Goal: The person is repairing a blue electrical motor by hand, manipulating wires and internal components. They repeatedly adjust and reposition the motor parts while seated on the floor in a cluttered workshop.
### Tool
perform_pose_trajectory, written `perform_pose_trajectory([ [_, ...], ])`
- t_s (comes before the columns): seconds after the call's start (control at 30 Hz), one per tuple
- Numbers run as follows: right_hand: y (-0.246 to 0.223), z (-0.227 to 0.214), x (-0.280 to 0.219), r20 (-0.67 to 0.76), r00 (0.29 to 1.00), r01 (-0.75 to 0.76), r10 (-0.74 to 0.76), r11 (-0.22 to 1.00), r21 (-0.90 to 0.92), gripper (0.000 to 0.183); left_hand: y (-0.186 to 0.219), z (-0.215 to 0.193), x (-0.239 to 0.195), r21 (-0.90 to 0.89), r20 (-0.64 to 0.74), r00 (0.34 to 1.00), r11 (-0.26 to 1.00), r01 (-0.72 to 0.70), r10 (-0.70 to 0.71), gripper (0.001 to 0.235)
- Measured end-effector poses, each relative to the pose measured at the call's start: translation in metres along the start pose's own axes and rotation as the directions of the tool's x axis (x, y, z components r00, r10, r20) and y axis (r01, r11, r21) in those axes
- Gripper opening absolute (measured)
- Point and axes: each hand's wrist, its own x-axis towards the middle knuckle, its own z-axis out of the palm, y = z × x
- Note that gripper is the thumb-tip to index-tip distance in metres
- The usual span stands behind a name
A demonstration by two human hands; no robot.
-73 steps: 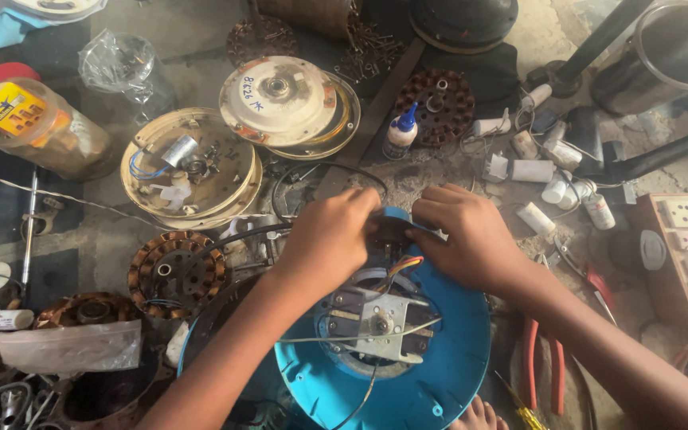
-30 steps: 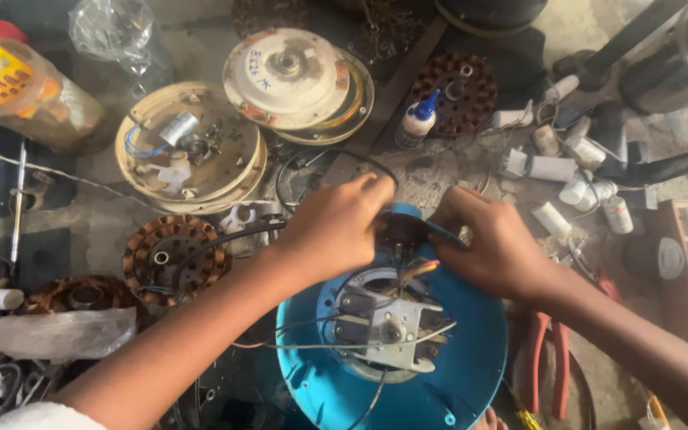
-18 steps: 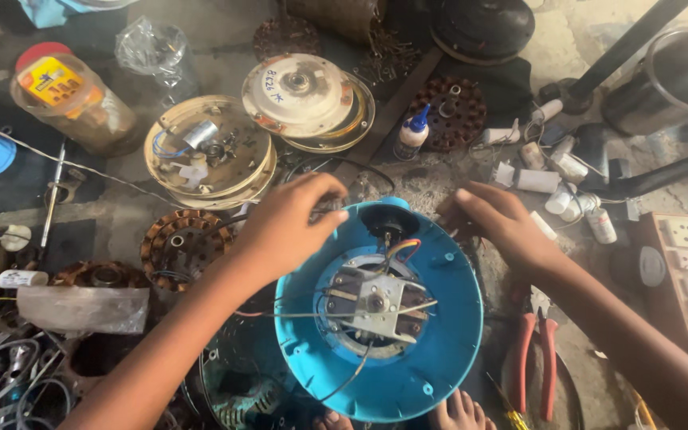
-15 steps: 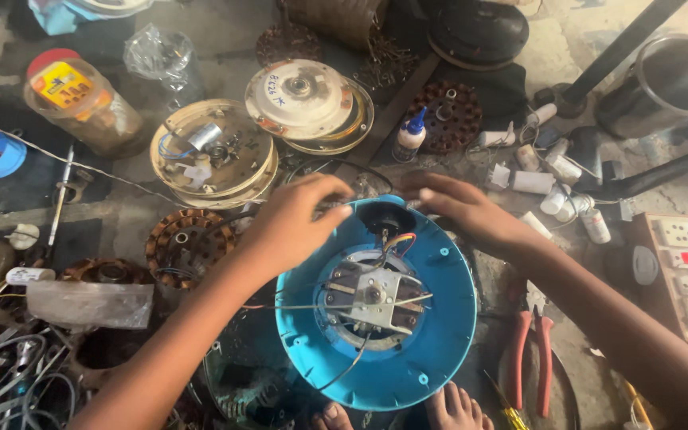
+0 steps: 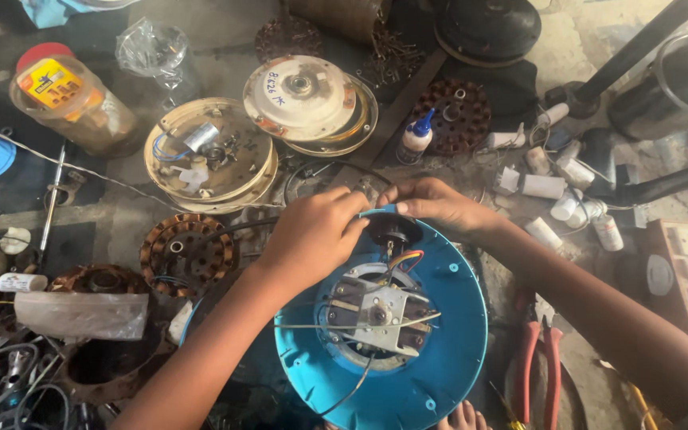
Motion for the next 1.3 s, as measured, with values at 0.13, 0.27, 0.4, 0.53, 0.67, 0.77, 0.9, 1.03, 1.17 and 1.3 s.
perform_pose_trajectory([
  [0.13, 0.014, -0.002, 0.009, -0.076, 0.996, 0.028, -0.04, 0.989, -0.142, 0.042, -0.002, 0.006, 0.0, 0.016, 0.006, 1.0, 1.0, 0.005, -0.005, 0.015],
  [0.27, 0.006, 0.004, 0.014, -0.076, 0.992, 0.073, -0.099, 0.955, -0.288, 0.041, -0.002, 0.006, 0.002, 0.036, 0.003, 1.0, 0.999, -0.012, 0.012, 0.015],
  [0.4, -0.019, 0.005, 0.019, -0.028, 0.995, 0.056, -0.099, 0.751, -0.657, 0.052, -0.002, 0.005, 0.0, 0.041, 0.014, 1.0, 0.999, 0.008, -0.008, 0.017],
  [0.53, -0.032, 0.011, 0.017, -0.213, 0.97, -0.239, 0.117, 0.63, -0.739, 0.057, 0.0, 0.006, 0.001, 0.041, 0.002, 1.0, 0.999, 0.006, -0.006, 0.017],
  [0.67, -0.036, 0.016, 0.009, -0.165, 0.984, -0.164, 0.069, 0.722, -0.673, 0.054, 0.0, 0.005, 0.001, 0.021, 0.0, 1.0, 1.0, 0.018, -0.018, 0.015],
  [0.77, -0.039, 0.012, -0.001, -0.06, 0.997, -0.074, 0.048, 0.801, -0.594, 0.05, 0.0, 0.005, 0.001, 0.002, -0.005, 1.0, 1.0, 0.02, -0.02, 0.015],
  [0.9, -0.038, 0.006, -0.002, 0.01, 1.0, -0.015, 0.025, 0.846, -0.532, 0.047, -0.001, 0.004, 0.002, -0.033, -0.001, 0.999, 0.998, 0.05, -0.05, 0.015],
  [1.03, -0.036, 0.003, -0.002, 0.013, 1.0, -0.017, 0.028, 0.846, -0.532, 0.045, 0.001, 0.003, 0.003, -0.063, 0.001, 0.997, 0.995, 0.079, -0.079, 0.014],
  [1.17, -0.036, 0.005, -0.004, 0.034, 0.999, -0.005, 0.021, 0.906, -0.424, 0.047, -0.002, 0.003, 0.003, -0.13, -0.003, 0.994, 0.986, 0.105, -0.106, 0.015],
  [1.3, -0.036, 0.01, -0.006, -0.017, 0.997, -0.08, 0.079, 0.941, -0.329, 0.054, -0.011, 0.004, 0.004, -0.185, 0.008, 0.988, 0.971, 0.151, -0.152, 0.016],
])
